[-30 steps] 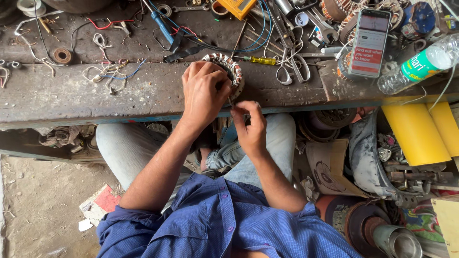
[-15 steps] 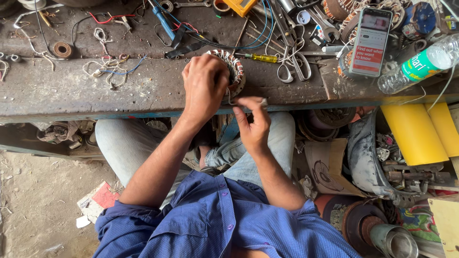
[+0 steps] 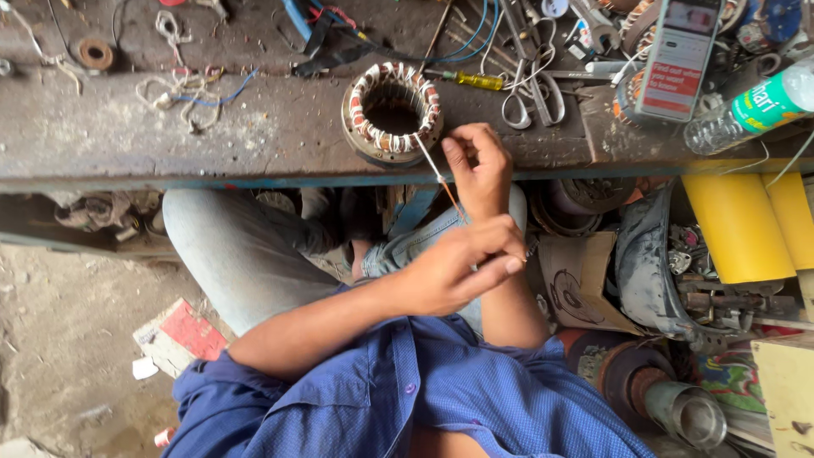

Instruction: The person sits on the floor and works on a motor stator placed on a low workbench. They use a white string to tie and secure the copper windings, then use scissors to cut the string. The workspace is cluttered with tools and parts.

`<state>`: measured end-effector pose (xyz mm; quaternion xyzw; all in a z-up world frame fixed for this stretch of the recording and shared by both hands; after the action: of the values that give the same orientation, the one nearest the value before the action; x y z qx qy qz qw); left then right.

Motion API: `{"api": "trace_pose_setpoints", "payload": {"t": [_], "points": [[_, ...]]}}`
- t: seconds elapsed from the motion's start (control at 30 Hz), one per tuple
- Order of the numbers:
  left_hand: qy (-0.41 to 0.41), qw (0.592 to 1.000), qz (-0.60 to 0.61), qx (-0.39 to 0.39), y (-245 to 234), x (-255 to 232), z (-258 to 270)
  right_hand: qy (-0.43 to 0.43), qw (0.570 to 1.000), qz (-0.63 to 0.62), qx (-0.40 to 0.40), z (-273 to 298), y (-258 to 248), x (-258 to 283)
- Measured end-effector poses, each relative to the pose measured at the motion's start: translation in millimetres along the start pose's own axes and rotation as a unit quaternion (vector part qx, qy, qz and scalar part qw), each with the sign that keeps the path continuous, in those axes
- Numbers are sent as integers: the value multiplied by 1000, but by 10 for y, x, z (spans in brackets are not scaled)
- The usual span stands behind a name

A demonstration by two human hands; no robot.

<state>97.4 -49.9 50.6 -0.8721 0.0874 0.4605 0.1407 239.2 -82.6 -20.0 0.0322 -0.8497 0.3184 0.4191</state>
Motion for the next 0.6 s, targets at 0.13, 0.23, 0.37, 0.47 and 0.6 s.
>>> {"api": "trace_pose_setpoints", "payload": {"t": [0.13,0.23,0.37,0.47,0.6], "points": [[-97,974,202,-34,42,451,82,-45,999,10,-6,-14,-8,157],[-128,973,188,-38,58,628,214,-54,998,12,-8,32,-6,193],[-82,995,22,-59,-37,735,338,-54,998,28,-15,41,5,201],[-139,978,-129,-86,-296,934,502,-42,999,19,-3,43,5,189],[-172,975,-63,-124,-742,1084,806,-22,1000,-4,21,12,-13,159]]}}
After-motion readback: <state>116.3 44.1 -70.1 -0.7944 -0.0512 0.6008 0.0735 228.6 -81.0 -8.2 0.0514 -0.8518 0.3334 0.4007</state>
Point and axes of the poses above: each hand's wrist, its own z-axis away from the middle knuckle, its own y-axis out of the palm, x = y × z, the point moved 8 cm from there along -z, towards the middle knuckle, and after that the axes turned 9 degrees about x, right-handed, at the moved point
